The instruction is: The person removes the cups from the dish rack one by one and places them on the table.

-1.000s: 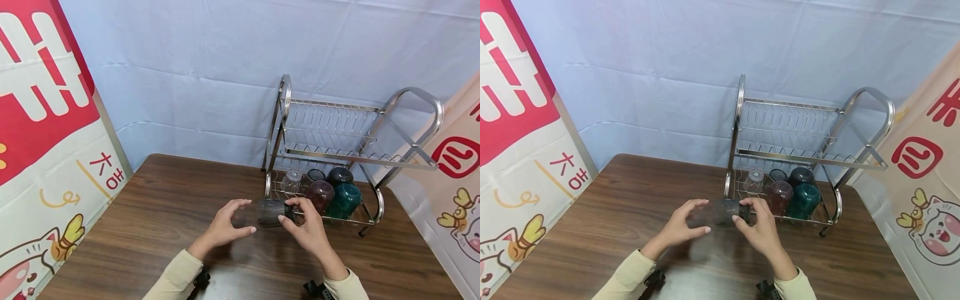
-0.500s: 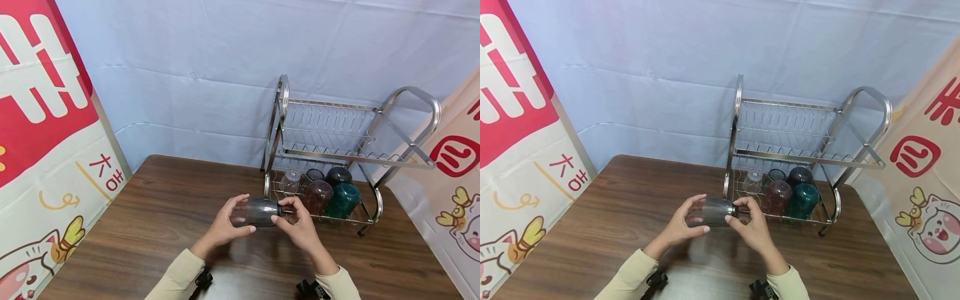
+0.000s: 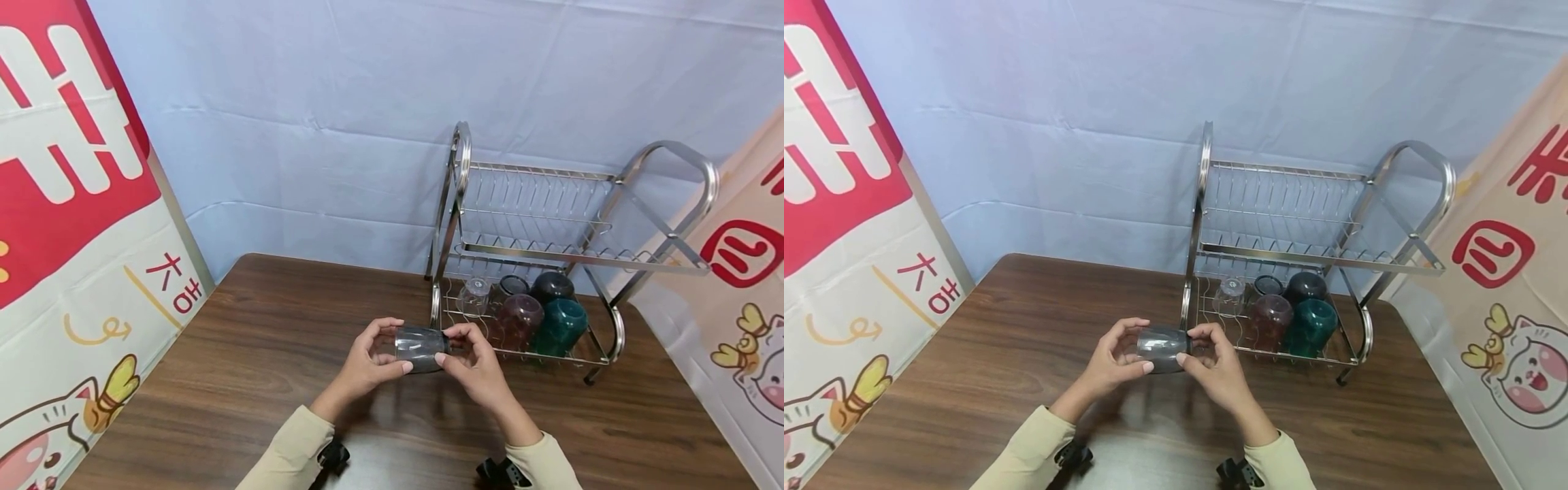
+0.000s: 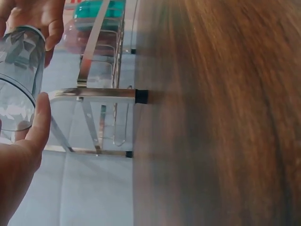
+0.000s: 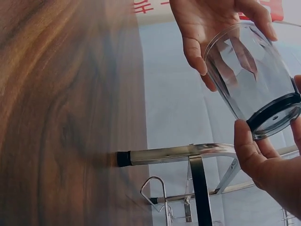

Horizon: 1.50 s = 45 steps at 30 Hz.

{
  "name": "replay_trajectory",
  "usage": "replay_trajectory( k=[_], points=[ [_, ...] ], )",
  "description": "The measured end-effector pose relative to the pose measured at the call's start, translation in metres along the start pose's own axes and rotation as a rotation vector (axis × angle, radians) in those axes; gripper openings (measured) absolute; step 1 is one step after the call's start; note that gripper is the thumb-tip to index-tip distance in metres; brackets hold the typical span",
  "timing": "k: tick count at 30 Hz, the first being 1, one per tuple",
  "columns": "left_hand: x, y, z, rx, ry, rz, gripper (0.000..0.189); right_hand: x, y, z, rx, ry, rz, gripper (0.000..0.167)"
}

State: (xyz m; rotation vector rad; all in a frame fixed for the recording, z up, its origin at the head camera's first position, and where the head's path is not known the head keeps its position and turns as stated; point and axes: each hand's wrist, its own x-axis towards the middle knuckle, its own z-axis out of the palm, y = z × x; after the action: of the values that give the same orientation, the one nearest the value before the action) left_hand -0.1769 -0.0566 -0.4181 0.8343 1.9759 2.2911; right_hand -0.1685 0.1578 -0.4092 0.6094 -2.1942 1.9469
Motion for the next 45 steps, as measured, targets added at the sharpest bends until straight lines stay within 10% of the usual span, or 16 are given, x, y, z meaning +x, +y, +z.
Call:
replay_trajectory(
  k=[13, 23, 45],
  points=[
    [-0.005, 0.016, 0.004, 0.091, 0.045, 0.068, 0.061, -0.004, -0.008, -0.01, -0.111, -0.102, -0.043, 0.039],
    [0.001, 0.029, 0.002, 0.306, 0.108, 0.078, 0.062, 0.013, -0.018, -0.03, -0.495, -0.351, 0.0, 0.057],
    [0.031, -0.014, -0.029, 0.635, 0.134, 0.009, 0.066, 0.036, -0.016, -0.04, -0.883, -0.377, 0.027, 0.052]
  ],
)
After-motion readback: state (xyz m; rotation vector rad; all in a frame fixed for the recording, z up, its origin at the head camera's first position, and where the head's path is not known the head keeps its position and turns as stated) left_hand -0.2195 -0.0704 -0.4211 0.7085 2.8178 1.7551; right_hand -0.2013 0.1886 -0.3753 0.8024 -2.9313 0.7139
